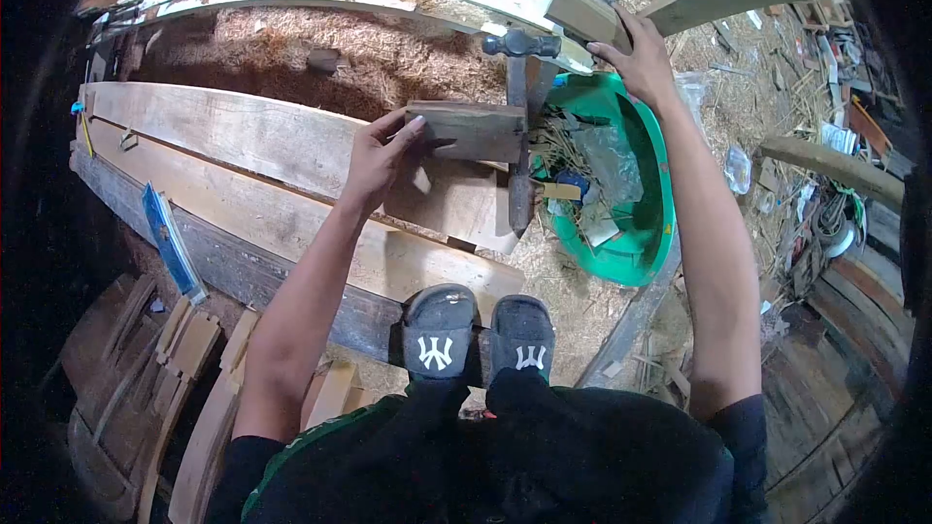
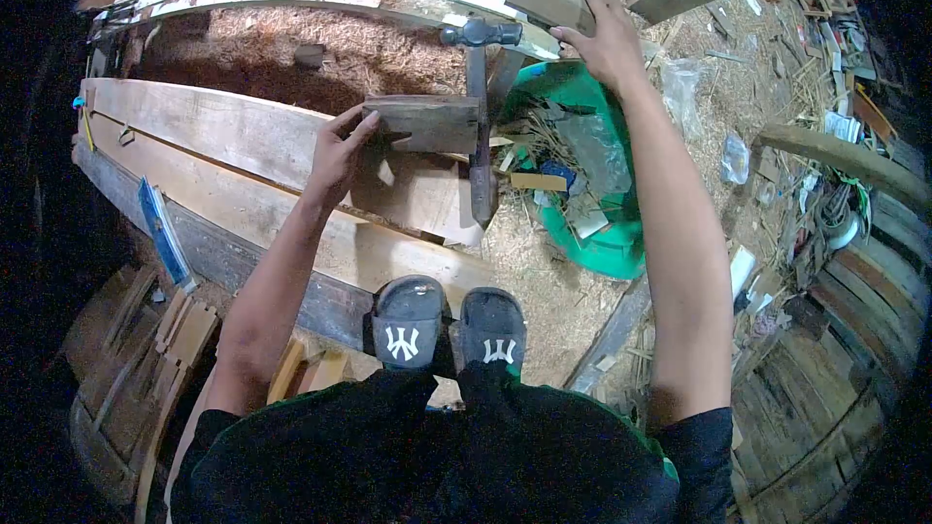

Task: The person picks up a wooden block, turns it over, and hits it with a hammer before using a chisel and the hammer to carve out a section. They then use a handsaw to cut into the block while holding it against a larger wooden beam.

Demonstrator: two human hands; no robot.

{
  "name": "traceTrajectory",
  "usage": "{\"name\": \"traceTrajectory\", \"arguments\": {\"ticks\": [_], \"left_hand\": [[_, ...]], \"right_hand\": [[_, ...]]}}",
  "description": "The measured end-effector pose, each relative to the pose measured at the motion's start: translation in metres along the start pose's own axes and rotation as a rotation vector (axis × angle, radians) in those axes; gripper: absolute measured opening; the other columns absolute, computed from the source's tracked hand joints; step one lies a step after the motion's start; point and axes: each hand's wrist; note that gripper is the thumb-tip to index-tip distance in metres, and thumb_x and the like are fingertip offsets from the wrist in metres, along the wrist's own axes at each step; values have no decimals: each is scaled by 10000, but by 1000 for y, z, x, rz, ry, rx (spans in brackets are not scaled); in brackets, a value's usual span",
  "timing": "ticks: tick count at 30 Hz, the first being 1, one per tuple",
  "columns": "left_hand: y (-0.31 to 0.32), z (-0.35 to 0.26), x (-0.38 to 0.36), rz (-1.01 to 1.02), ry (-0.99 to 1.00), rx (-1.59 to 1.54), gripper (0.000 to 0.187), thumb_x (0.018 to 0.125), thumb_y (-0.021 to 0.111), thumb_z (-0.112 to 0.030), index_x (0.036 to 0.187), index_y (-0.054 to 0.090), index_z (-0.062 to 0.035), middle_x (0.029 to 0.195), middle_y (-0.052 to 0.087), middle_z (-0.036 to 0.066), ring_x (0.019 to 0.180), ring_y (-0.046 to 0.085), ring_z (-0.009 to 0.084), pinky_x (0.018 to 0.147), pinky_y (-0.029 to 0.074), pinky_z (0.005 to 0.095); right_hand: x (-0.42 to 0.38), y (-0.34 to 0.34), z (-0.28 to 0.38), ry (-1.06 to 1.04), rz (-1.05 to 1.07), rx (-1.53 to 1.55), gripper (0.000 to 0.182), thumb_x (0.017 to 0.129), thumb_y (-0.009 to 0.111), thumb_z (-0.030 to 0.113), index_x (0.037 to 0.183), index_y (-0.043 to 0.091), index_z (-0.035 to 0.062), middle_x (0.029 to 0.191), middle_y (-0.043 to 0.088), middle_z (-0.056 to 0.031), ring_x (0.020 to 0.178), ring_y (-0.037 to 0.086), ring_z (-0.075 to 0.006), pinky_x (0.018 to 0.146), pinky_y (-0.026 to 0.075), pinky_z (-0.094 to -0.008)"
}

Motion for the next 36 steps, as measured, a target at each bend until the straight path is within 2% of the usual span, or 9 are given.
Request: {"name": "traceTrajectory", "arguments": {"ticks": [4, 5, 6, 8, 11, 25, 28, 31, 36], "left_hand": [[-1, -1, -4, -5, -8, -12, 299, 976, 694, -187, 1195, 684, 15, 1006, 705, 13, 873, 623, 58, 757, 525, 224], [0, -2, -5, -14, -19, -20, 289, 978, 690, -187, 1187, 687, 13, 998, 703, 12, 862, 622, 59, 748, 528, 226], [2, -4, -5, -22, -29, -28, 279, 981, 687, -186, 1178, 689, 11, 991, 701, 10, 850, 622, 60, 739, 530, 228], [0, 0, -3, -21, -12, -28, 274, 981, 687, -190, 1169, 690, 10, 982, 699, 9, 841, 619, 61, 734, 533, 232], [0, -3, -3, -24, 13, -35, 271, 981, 688, -197, 1156, 693, 9, 969, 696, 8, 831, 617, 62, 727, 536, 239], [-41, -8, -14, -177, 47, -131, 309, 985, 686, -239, 1172, 702, 7, 915, 663, -7, 775, 579, 70, 680, 495, 229], [-47, -11, -17, -126, 99, -58, 377, 1008, 645, -264, 1240, 660, 33, 1096, 713, 76, 939, 658, 125, 810, 547, 273], [-49, -10, -20, -164, 65, -80, 386, 1005, 647, -259, 1252, 653, 38, 1127, 708, 94, 971, 665, 143, 859, 551, 291], [-50, -10, -23, -180, 62, -141, 388, 1004, 649, -244, 1265, 644, 43, 1145, 702, 100, 975, 667, 149, 870, 555, 299]], "right_hand": [[-6, -8, 7, -32, -202, -104, 724, 854, 746, 478, 1416, 545, 68, 1291, 540, -271, 1175, 541, -417, 1043, 423, -482], [-6, -3, 0, -112, -310, -90, 682, 919, 657, 528, 1392, 556, 47, 1180, 615, -236, 984, 625, -358, 901, 508, -454], [-6, -10, 4, -112, -310, -90, 682, 919, 657, 528, 1392, 556, 47, 1180, 615, -236, 984, 625, -358, 901, 508, -454], [-10, -36, 22, 364, 253, 533, 665, 982, 544, 575, 1348, 580, 21, 1039, 686, -167, 863, 673, -262, 736, 575, -377], [-27, -29, 36, 498, 289, 965, 687, 1007, 464, 607, 1306, 599, 4, 956, 717, -117, 798, 691, -179, 641, 601, -309], [-58, 0, 83, 482, 601, 1190, 550, 1012, 578, 432, 1262, 592, -58, 1077, 703, -167, 898, 743, -266, 718, 653, -341], [-60, 2, 96, 459, 625, 1162, 499, 989, 632, 395, 1242, 628, -35, 1067, 706, -133, 920, 732, -245, 759, 648, -369], [-61, 24, 92, 402, 581, 1066, 475, 989, 654, 317, 1343, 575, 10, 1074, 701, -76, 910, 676, -136, 795, 592, -329], [-68, 34, 93, 294, 539, 1196, 536, 937, 714, 159, 1416, 503, 41, 1247, 647, -102, 1139, 604, -166, 980, 480, -314]]}}
Point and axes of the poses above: each hand's wrist, its own x-axis towards the middle knuckle, its own y-axis out of the palm, z = x × y
